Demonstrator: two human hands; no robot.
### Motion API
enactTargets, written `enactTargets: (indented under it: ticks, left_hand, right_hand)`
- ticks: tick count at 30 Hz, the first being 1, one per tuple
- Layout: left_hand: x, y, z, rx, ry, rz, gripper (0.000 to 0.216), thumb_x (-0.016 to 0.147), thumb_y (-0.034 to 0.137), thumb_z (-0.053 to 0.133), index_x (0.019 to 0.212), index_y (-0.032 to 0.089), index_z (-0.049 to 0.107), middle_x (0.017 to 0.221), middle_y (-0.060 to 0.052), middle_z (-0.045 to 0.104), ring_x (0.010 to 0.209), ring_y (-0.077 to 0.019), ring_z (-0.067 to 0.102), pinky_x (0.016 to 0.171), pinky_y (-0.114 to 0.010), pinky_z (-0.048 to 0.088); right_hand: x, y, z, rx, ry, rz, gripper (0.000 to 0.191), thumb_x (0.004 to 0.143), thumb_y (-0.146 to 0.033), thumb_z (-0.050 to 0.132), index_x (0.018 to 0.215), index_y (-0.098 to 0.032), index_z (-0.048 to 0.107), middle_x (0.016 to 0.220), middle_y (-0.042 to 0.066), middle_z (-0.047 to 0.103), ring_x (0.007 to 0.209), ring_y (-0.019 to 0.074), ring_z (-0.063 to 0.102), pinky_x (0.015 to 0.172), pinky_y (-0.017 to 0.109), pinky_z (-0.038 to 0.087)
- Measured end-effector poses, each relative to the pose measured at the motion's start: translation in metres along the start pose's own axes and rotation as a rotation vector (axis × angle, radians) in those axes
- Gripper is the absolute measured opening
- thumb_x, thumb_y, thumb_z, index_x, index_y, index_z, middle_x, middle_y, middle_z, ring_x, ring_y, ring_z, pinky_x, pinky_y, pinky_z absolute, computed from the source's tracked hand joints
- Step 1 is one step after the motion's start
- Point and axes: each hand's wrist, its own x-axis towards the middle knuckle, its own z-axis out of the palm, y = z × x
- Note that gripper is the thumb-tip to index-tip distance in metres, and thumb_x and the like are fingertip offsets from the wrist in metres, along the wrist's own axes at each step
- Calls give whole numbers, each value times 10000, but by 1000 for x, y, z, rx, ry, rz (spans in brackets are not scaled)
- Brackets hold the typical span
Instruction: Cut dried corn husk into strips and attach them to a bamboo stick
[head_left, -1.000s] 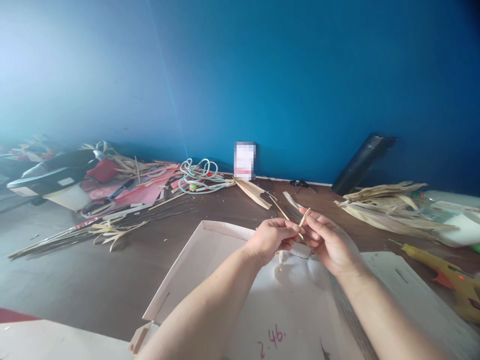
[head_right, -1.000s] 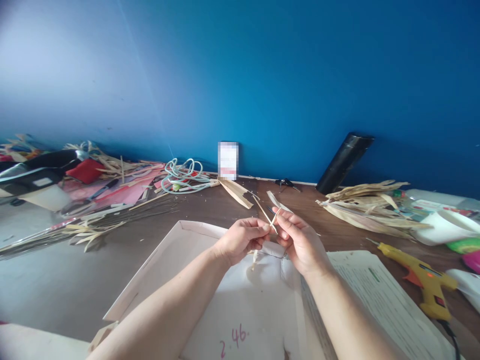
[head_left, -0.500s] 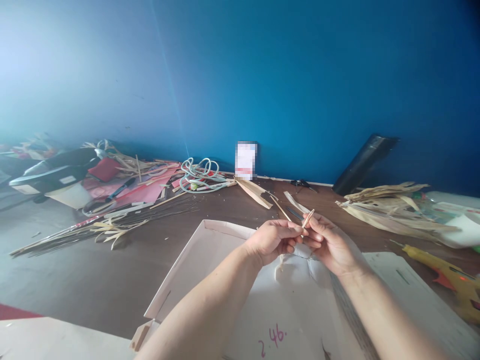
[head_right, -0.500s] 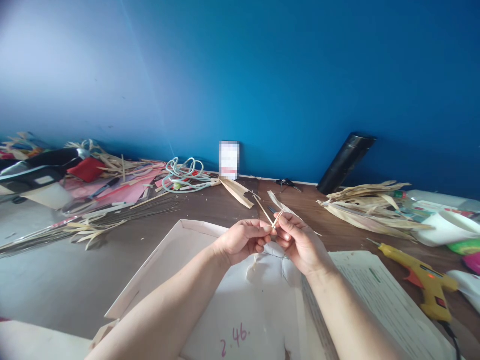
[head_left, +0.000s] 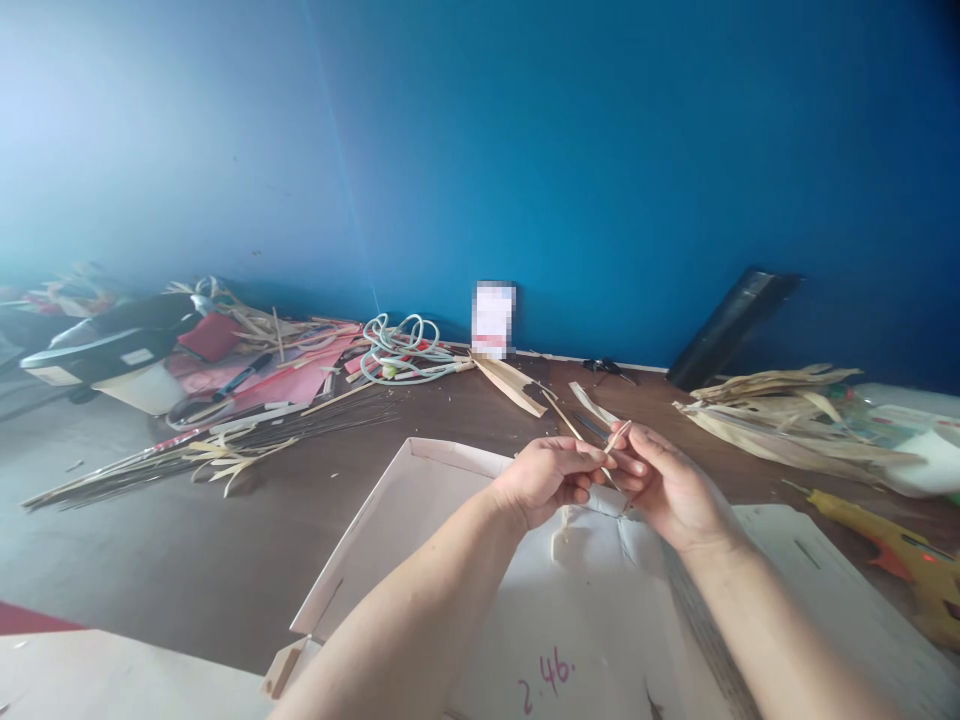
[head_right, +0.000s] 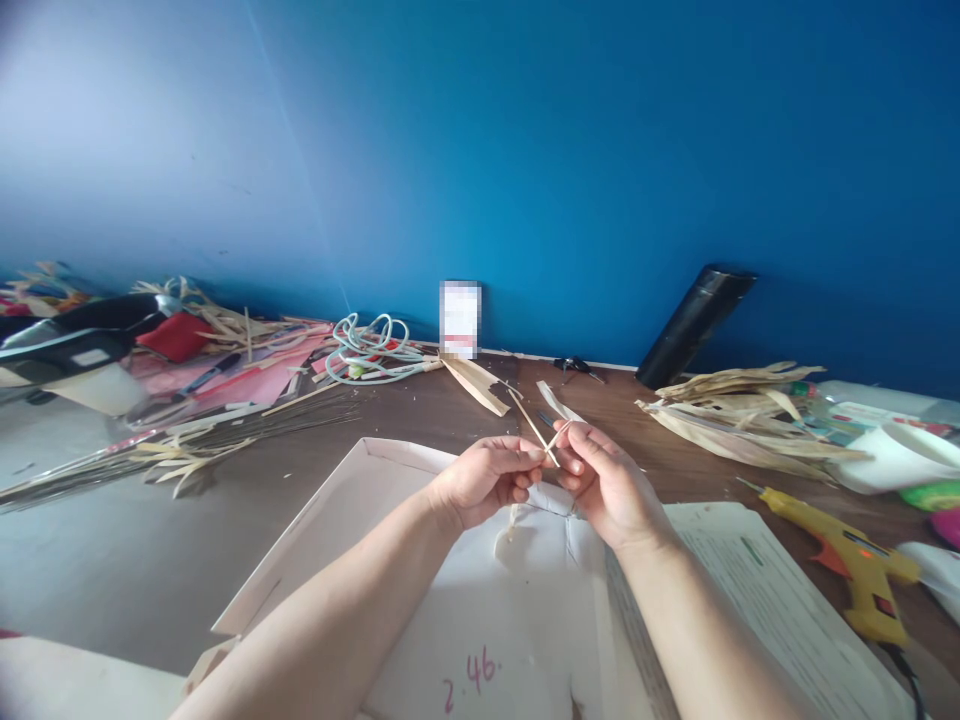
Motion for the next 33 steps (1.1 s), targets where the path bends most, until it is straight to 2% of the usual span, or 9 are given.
enactTargets:
  ticks: [7, 15, 22, 33]
  left_hand:
    - [-1, -1, -1, 58, 16, 4, 320, 617, 340, 731, 795, 93, 631, 643, -10, 521, 513, -41, 413, 484, -182, 326]
    - [-2, 1, 0, 108, -9, -19, 278, 637, 330, 716, 780, 102, 650, 647, -15, 530, 541, -49, 418, 497, -186, 322]
    - [-2, 1, -1, 135, -39, -9, 272, 634, 327, 712, 773, 104, 645, 662, -23, 547, 550, -54, 433, 514, -194, 330]
    - [-3, 2, 0, 120, -7, 15, 280, 635, 332, 708, 781, 100, 650, 636, -12, 528, 531, -47, 416, 496, -188, 312]
  right_hand:
    - [1, -4, 1, -60, 90, -16, 145, 746, -327, 666, 808, -196, 682, 531, -30, 445, 474, 85, 398, 399, 190, 381]
    - [1, -4, -1, -62, 90, -18, 125, 739, -306, 682, 740, -182, 669, 540, -31, 424, 471, 73, 361, 381, 178, 336]
    - [0, -8, -3, -37, 27, 67, 193, 747, -313, 641, 620, -169, 622, 505, -30, 389, 453, 63, 316, 374, 174, 296]
    - [0, -8, -5, -3, 59, 66, 123, 718, -292, 662, 684, -174, 660, 553, -21, 454, 447, 57, 305, 342, 166, 263]
